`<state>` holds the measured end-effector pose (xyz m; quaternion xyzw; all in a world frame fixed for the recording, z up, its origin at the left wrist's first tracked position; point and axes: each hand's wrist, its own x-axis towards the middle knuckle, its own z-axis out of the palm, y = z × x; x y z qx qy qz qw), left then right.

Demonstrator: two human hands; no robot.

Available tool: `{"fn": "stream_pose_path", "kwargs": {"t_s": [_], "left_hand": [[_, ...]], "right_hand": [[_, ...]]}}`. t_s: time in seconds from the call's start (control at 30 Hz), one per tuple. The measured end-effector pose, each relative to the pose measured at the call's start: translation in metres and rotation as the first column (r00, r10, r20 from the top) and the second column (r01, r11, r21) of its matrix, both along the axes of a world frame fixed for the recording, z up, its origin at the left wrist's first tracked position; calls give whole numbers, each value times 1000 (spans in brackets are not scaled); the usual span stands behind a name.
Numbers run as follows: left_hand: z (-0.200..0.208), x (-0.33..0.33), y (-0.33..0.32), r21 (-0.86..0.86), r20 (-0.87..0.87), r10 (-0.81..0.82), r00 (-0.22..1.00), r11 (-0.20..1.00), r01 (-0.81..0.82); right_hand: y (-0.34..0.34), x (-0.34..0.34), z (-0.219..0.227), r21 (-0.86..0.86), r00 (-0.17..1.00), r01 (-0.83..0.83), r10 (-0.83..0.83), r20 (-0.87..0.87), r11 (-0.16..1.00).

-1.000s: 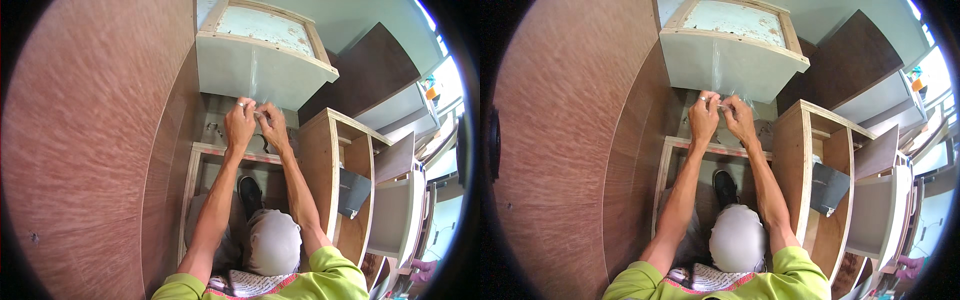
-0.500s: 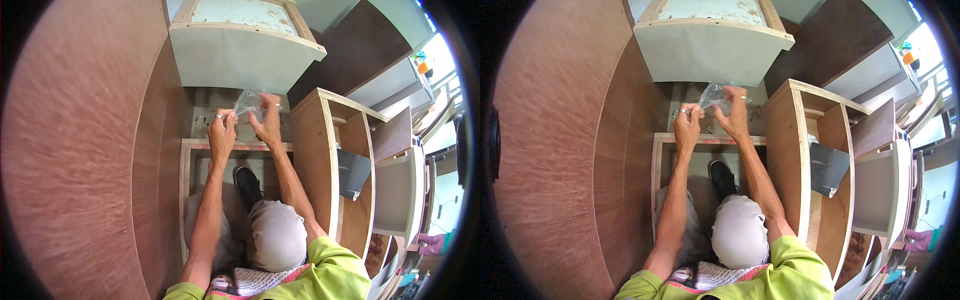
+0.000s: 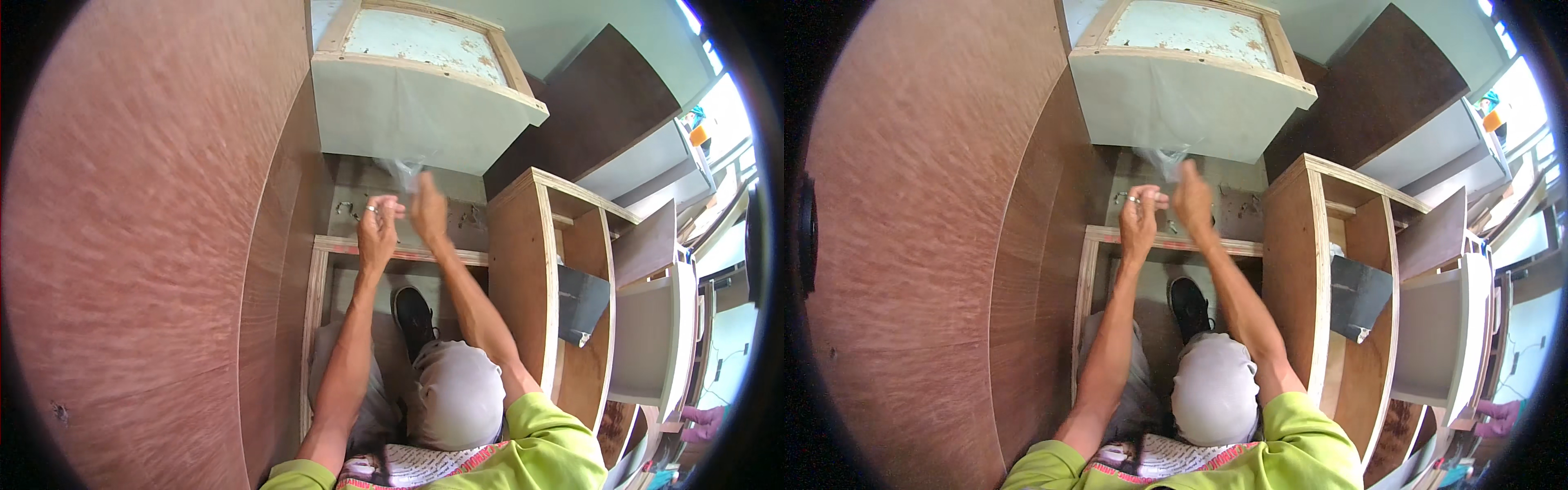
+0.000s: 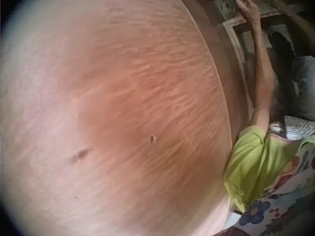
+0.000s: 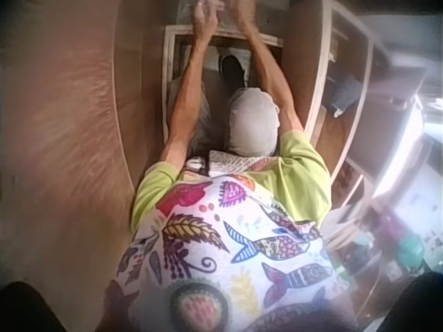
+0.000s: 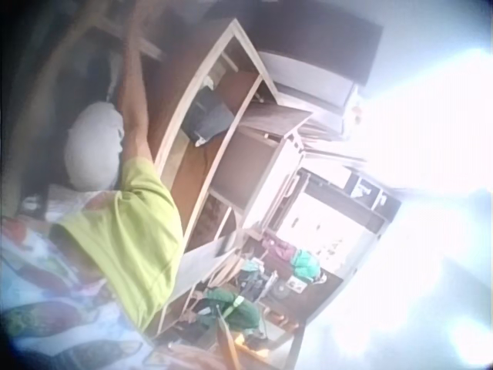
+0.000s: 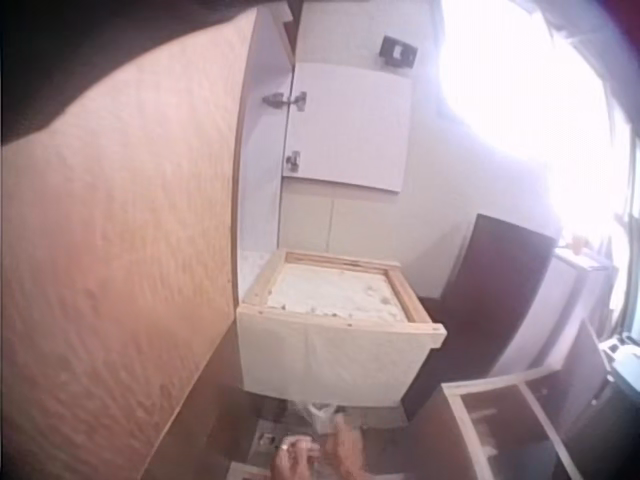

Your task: The person sands a wooden cabinet component by hand using a piece of sandpaper, applies glue or adhesive from a container to the joint areas, and joins wooden panels together to form a cabinet structure.

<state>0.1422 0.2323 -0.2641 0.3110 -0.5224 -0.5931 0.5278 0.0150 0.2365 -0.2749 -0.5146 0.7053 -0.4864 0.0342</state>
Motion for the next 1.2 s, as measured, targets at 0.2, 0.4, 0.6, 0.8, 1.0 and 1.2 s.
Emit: {"fn": "stream_pose_path", "kwargs": {"t_s": [0.2, 0.4, 0.6, 0.8, 1.0, 1.2], "left_hand": [[-12, 26, -19, 339, -5, 145, 989, 931, -134], [-2, 6, -8, 173, 186, -206, 961, 969, 175], [-16, 2, -10, 12, 275, -107, 955, 994, 108], [-9, 16, 0, -64, 427, -184, 885, 970, 233], [15, -2, -9, -43, 163, 56, 985, 998, -49], [86, -54, -58, -179, 646, 99, 757, 983, 25]], "right_hand": [[35, 43, -5, 217, 953, -282, 299, -47, 934], [64, 0, 22, 398, 856, -434, 507, -97, 809], [44, -66, 60, 355, 921, -268, 131, 366, 896], [-30, -42, 53, -120, 31, -241, 131, 991, 963], [-40, -39, 30, -396, -10, -9, 396, 918, 918], [-32, -21, 30, -382, 65, -9, 381, 922, 924]]}}
